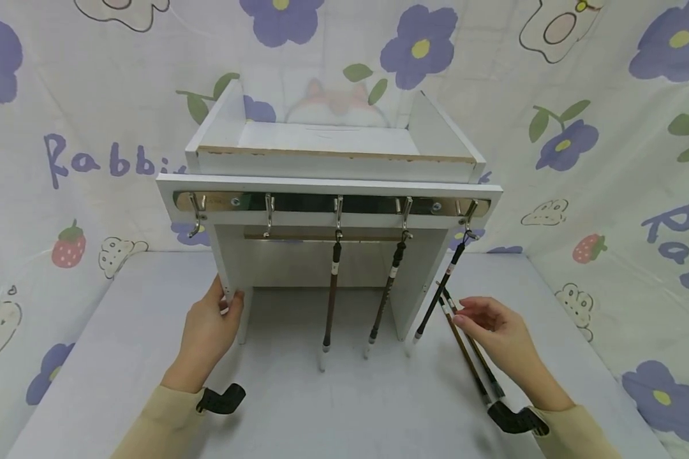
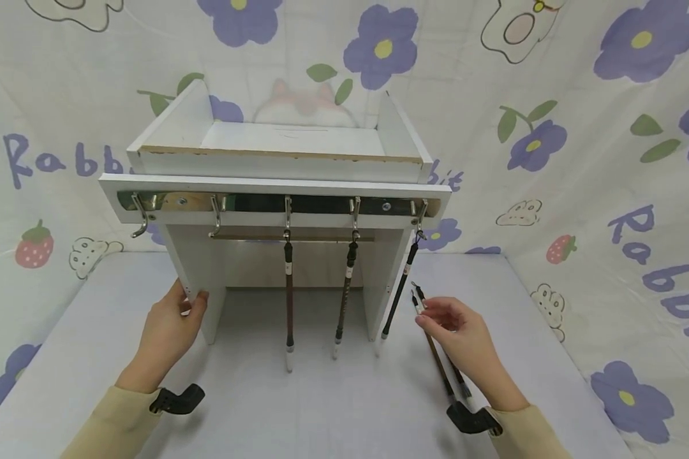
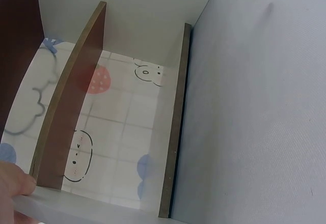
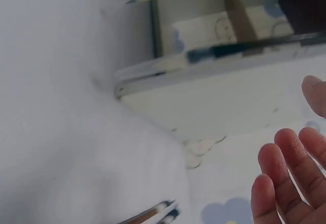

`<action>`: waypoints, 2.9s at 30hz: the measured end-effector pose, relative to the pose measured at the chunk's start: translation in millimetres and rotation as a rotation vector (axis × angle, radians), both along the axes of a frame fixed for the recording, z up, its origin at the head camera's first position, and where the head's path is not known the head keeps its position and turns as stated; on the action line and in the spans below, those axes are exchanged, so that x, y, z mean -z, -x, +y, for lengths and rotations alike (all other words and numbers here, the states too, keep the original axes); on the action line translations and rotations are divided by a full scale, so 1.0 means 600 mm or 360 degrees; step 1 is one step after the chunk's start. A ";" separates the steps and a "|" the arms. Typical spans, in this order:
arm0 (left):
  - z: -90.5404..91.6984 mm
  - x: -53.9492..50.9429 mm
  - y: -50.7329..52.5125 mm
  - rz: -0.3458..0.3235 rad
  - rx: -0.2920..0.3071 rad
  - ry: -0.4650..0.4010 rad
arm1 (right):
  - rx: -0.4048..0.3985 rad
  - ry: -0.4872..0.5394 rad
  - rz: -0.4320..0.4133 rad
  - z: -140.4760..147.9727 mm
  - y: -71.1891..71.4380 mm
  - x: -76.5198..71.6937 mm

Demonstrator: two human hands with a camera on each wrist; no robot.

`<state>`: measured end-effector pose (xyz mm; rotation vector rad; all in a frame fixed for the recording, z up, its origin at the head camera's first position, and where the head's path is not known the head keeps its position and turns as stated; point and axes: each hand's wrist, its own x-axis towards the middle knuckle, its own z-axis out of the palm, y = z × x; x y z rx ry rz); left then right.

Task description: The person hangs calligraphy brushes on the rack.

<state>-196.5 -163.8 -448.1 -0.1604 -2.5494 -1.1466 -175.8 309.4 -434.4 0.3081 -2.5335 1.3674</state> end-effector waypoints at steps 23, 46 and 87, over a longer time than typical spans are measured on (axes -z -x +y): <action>0.002 -0.001 0.000 0.0029 -0.0012 0.0013 | 0.0460 0.0072 -0.0667 0.043 0.071 0.095; 0.002 -0.001 -0.002 0.0054 -0.0012 0.0013 | 0.0636 0.0100 -0.0779 0.043 0.097 0.129; 0.002 -0.002 -0.003 0.0001 -0.0011 0.0021 | 0.0463 0.0073 -0.0699 0.067 0.066 0.039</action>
